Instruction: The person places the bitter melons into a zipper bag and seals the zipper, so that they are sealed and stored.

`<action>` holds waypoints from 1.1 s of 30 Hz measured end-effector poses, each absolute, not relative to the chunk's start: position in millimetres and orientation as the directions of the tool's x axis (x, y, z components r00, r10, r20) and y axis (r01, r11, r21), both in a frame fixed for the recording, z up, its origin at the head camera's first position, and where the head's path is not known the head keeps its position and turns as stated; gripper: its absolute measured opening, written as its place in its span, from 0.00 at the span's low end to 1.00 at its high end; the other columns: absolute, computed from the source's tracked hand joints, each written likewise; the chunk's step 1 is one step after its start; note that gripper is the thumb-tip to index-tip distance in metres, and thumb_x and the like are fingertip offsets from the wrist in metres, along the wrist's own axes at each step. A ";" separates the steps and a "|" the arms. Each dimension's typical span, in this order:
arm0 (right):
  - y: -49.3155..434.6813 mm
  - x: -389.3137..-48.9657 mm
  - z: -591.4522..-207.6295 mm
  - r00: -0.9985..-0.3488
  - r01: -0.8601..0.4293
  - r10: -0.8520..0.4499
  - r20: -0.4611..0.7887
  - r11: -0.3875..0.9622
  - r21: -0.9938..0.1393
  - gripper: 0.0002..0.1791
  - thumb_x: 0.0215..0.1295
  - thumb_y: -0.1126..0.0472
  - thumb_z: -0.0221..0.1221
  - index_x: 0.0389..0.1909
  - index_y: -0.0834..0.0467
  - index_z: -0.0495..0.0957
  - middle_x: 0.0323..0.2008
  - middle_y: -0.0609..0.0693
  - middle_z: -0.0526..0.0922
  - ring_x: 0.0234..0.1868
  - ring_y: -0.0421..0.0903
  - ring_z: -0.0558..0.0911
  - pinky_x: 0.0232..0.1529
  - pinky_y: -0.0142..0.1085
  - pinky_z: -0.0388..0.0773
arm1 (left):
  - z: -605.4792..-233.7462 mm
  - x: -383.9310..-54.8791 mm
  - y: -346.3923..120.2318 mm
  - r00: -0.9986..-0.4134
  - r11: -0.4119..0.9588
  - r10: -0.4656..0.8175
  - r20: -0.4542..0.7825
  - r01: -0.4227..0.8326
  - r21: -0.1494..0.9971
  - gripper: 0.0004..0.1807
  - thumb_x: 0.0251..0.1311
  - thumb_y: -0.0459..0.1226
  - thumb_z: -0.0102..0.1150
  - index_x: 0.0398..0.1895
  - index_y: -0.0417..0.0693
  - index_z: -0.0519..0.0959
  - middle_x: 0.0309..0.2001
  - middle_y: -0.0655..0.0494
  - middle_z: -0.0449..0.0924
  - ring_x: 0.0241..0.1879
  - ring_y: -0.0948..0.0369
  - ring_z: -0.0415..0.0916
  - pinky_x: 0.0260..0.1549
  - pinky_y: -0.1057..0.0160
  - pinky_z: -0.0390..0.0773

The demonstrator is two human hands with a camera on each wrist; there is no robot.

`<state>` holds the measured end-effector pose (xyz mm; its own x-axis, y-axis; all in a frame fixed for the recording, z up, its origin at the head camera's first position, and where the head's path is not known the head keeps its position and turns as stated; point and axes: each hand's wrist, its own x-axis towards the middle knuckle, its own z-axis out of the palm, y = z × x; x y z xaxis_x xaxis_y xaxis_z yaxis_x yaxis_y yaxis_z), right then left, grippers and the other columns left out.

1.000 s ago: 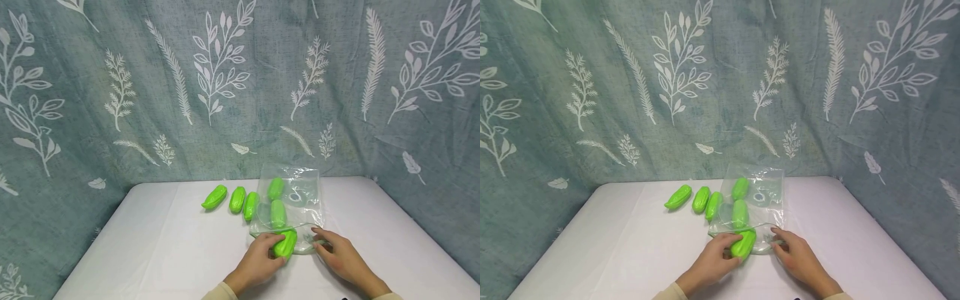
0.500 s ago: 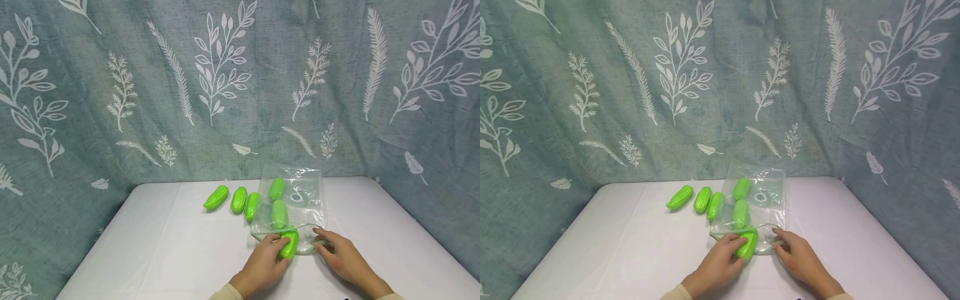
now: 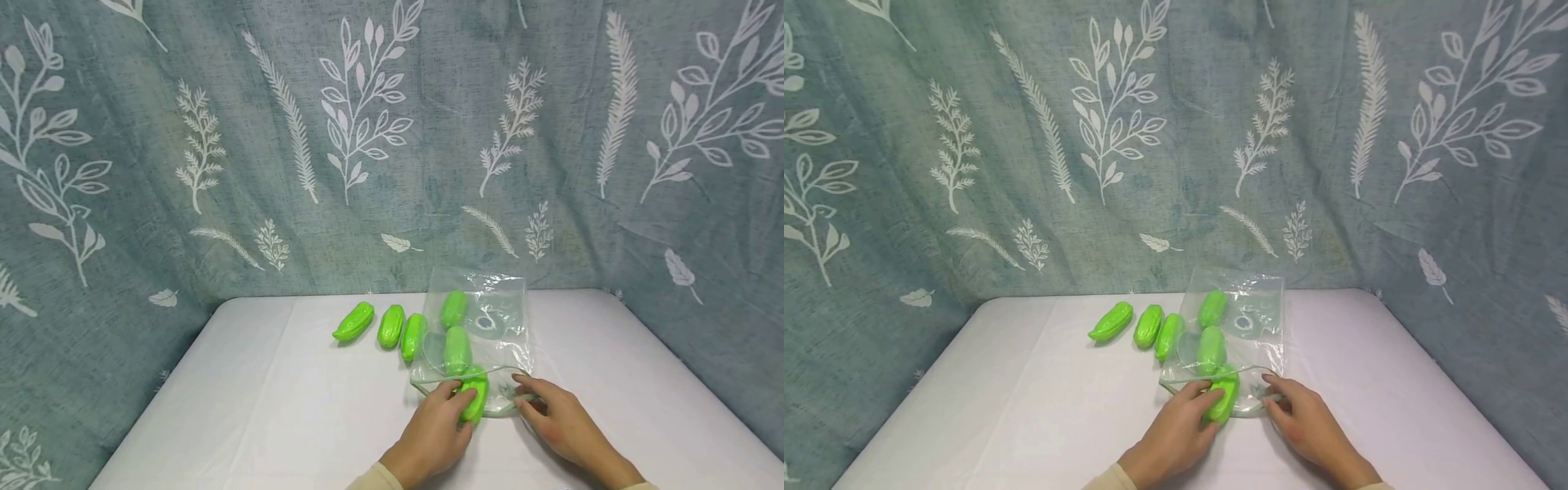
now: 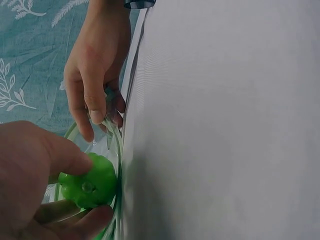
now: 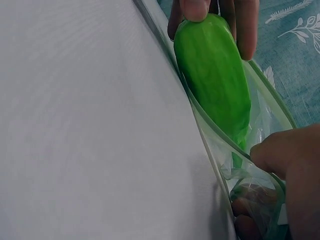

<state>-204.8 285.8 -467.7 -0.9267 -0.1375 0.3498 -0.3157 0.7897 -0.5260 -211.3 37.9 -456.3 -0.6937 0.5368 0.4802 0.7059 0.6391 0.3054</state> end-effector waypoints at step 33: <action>288.1 -204.0 -468.3 -0.920 -0.341 -0.154 0.361 0.770 -0.540 0.24 0.69 0.55 0.63 0.63 0.58 0.77 0.48 0.47 0.85 0.46 0.46 0.85 0.47 0.44 0.82 | -450.8 -199.3 34.0 -0.532 0.649 0.567 0.629 0.759 0.057 0.13 0.54 0.42 0.70 0.43 0.52 0.87 0.52 0.51 0.81 0.50 0.59 0.79 0.45 0.64 0.81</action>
<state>-204.0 288.1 -468.3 -0.9196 -0.1539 0.3614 -0.3410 0.7696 -0.5399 -199.3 34.0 -450.8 -0.5319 0.5667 0.6293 0.7589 0.6487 0.0572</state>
